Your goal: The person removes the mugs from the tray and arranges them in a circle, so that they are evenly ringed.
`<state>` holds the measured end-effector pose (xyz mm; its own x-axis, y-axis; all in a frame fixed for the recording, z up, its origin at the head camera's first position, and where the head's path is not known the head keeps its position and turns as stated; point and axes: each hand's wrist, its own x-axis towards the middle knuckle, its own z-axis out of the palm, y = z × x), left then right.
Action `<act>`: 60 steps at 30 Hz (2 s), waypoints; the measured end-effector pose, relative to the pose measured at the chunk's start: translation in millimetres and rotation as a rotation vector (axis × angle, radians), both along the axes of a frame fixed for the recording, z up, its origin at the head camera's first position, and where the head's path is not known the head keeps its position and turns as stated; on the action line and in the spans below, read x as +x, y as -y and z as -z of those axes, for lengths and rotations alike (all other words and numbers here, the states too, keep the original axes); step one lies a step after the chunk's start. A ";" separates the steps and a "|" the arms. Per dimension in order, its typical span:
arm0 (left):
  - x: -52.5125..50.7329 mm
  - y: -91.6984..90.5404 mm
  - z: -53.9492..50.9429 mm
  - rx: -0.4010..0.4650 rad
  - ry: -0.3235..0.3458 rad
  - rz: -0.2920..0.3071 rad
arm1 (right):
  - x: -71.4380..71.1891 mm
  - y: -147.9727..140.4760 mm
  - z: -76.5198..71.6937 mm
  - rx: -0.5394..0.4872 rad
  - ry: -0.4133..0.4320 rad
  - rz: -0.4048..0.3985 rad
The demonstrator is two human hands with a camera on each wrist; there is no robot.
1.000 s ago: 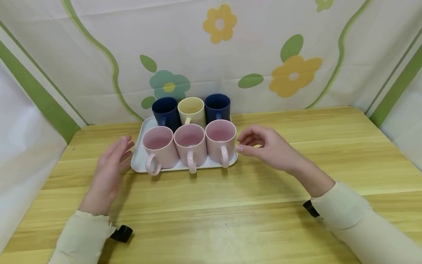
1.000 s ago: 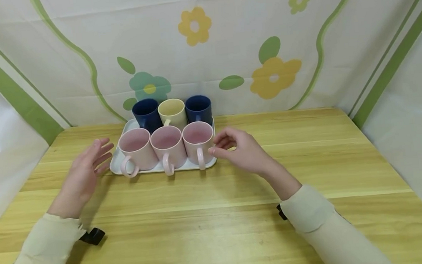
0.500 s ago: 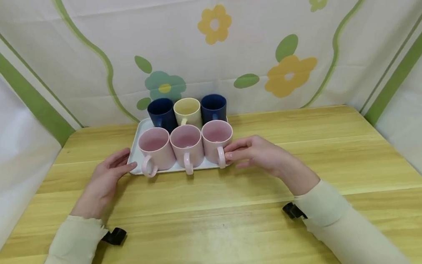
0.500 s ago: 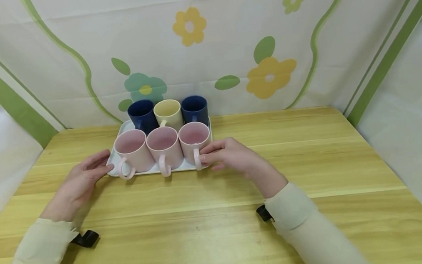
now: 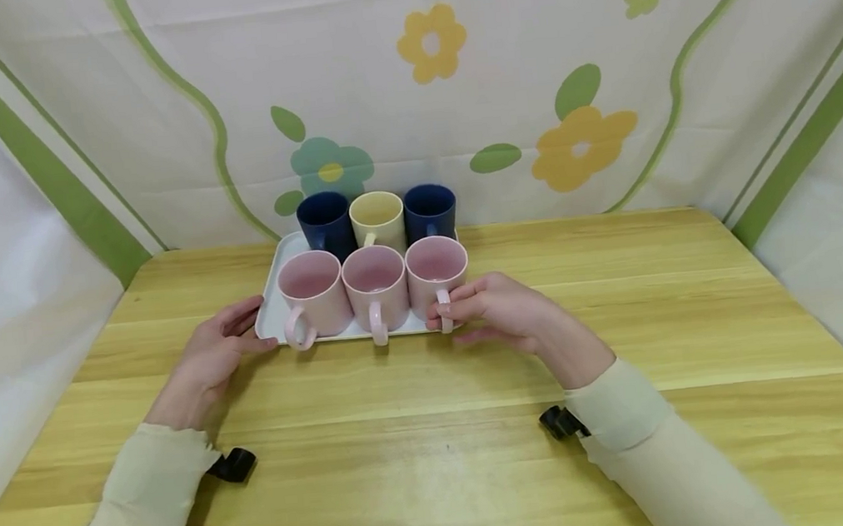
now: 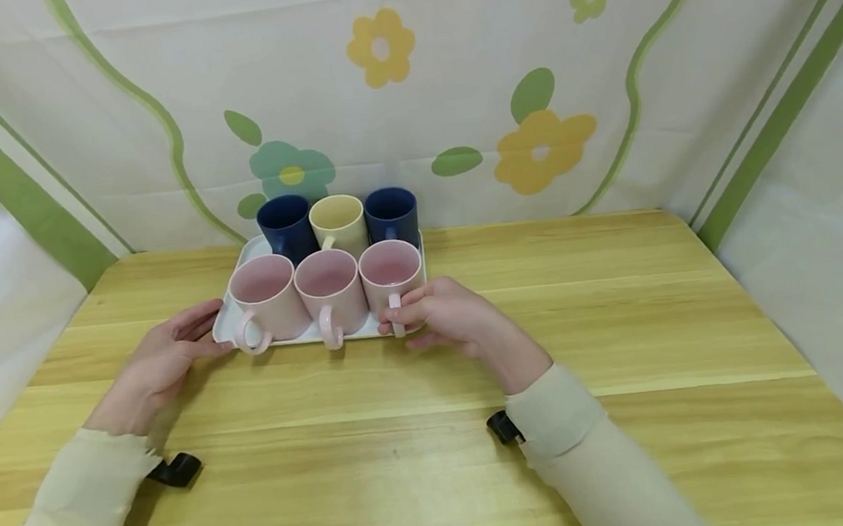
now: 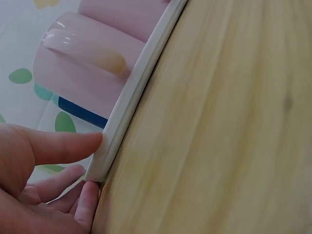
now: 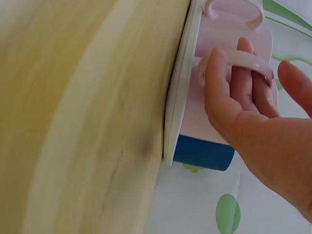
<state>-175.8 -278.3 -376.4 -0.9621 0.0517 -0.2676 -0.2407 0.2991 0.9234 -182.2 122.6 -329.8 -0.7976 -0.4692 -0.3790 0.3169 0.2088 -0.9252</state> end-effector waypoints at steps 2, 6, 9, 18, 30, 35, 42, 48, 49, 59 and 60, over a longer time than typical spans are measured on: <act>0.4 0.0 -1.1 0.001 -0.006 -0.003 | -1.2 3.4 -0.1 -0.006 0.011 0.011; -0.8 -3.4 -1.7 -0.011 0.001 -0.002 | -0.6 2.6 1.8 -0.040 0.023 0.026; -1.6 -5.1 -1.6 -0.029 0.010 -0.002 | 0.2 0.6 2.5 -0.070 0.019 0.022; 1.7 -2.1 -2.6 -0.057 0.018 0.001 | 0.1 0.8 4.7 -0.100 -0.008 0.009; 1.3 -2.1 -5.7 -0.066 0.017 0.013 | 0.8 -5.2 5.5 -0.120 -0.054 0.112; 3.1 -1.1 -5.8 -0.067 0.020 0.010 | 0.3 -9.0 7.3 -0.127 -0.131 0.073; 1.7 -1.6 -6.3 -0.076 0.014 0.014 | 2.5 -15.4 4.7 -0.156 -0.199 0.066; 1.3 -0.3 -4.2 -0.075 0.022 0.010 | 5.4 -15.6 -4.8 -0.161 -0.282 0.094; 1.5 -0.1 -4.1 -0.075 0.022 0.011 | 6.1 -16.0 -6.7 -0.169 -0.297 0.099; 4.5 0.7 -3.9 -0.081 0.016 0.016 | 9.7 -21.2 -18.1 -0.266 -0.437 0.159; 4.7 0.7 -4.0 -0.082 0.018 0.016 | 9.5 -22.0 -18.8 -0.272 -0.447 0.169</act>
